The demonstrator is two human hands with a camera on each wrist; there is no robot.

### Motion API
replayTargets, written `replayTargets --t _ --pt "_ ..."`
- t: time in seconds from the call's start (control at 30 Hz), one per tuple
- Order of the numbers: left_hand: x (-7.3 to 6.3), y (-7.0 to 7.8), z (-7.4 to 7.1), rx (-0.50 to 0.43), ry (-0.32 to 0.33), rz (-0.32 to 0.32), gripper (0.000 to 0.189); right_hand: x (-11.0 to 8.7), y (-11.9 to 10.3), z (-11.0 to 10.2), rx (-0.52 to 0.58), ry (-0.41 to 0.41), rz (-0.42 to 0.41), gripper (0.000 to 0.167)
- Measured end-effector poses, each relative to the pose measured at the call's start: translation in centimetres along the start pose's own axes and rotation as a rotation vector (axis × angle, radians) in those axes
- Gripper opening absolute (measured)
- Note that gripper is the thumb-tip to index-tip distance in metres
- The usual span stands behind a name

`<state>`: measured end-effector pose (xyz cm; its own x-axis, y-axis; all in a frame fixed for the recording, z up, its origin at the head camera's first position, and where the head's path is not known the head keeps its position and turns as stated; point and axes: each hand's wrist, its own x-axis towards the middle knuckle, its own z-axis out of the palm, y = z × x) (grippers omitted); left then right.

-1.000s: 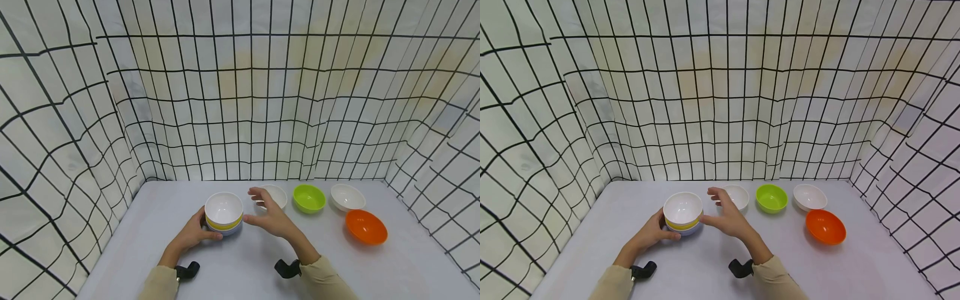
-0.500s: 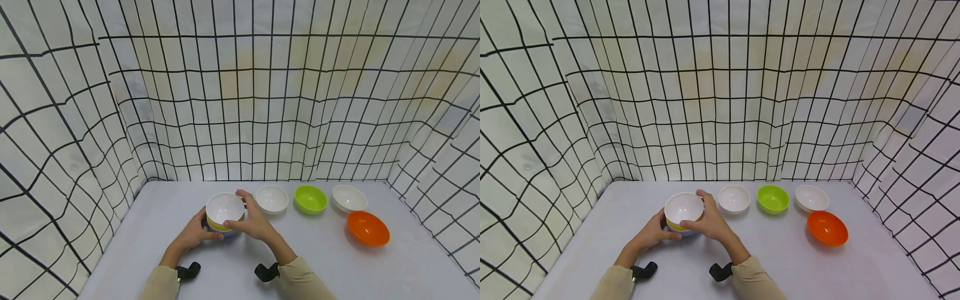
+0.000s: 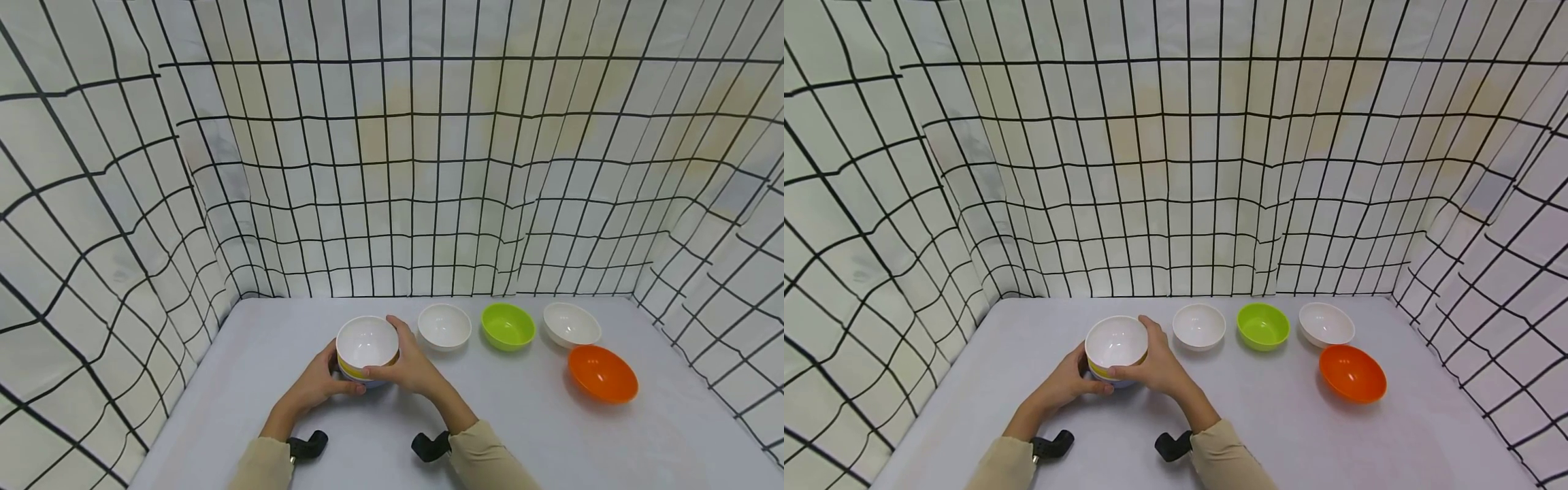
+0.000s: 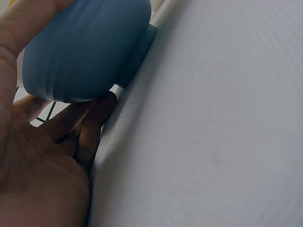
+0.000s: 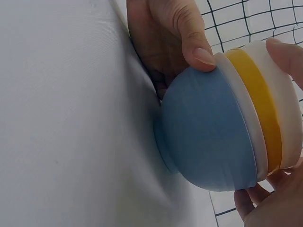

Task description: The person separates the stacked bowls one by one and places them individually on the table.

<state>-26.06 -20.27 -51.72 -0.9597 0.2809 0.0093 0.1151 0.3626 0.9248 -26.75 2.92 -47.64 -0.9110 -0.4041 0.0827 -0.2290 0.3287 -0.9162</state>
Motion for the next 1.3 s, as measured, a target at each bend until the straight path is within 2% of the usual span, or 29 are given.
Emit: replayTargets --t 0.23,0.4,0.6,0.83,1.3 --pt "-0.1 0.2 0.0 -0.021 -0.012 0.011 0.103 0.2 0.6 0.3 0.084 -0.029 -0.009 0.12" --pt "-0.1 0.3 0.0 -0.013 -0.006 0.005 0.103 0.3 0.8 0.7 0.111 -0.015 -0.015 0.122" --pt "-0.2 0.2 -0.1 0.011 0.002 0.013 0.103 0.2 0.7 1.1 0.113 0.005 0.006 0.123" --pt "-0.1 0.1 -0.1 0.016 -0.005 0.031 0.101 0.2 0.7 1.1 0.136 0.012 -0.018 0.118" --pt "0.0 0.1 0.0 0.036 0.005 0.011 0.104 0.2 0.2 0.9 0.1 0.093 -0.024 0.115"
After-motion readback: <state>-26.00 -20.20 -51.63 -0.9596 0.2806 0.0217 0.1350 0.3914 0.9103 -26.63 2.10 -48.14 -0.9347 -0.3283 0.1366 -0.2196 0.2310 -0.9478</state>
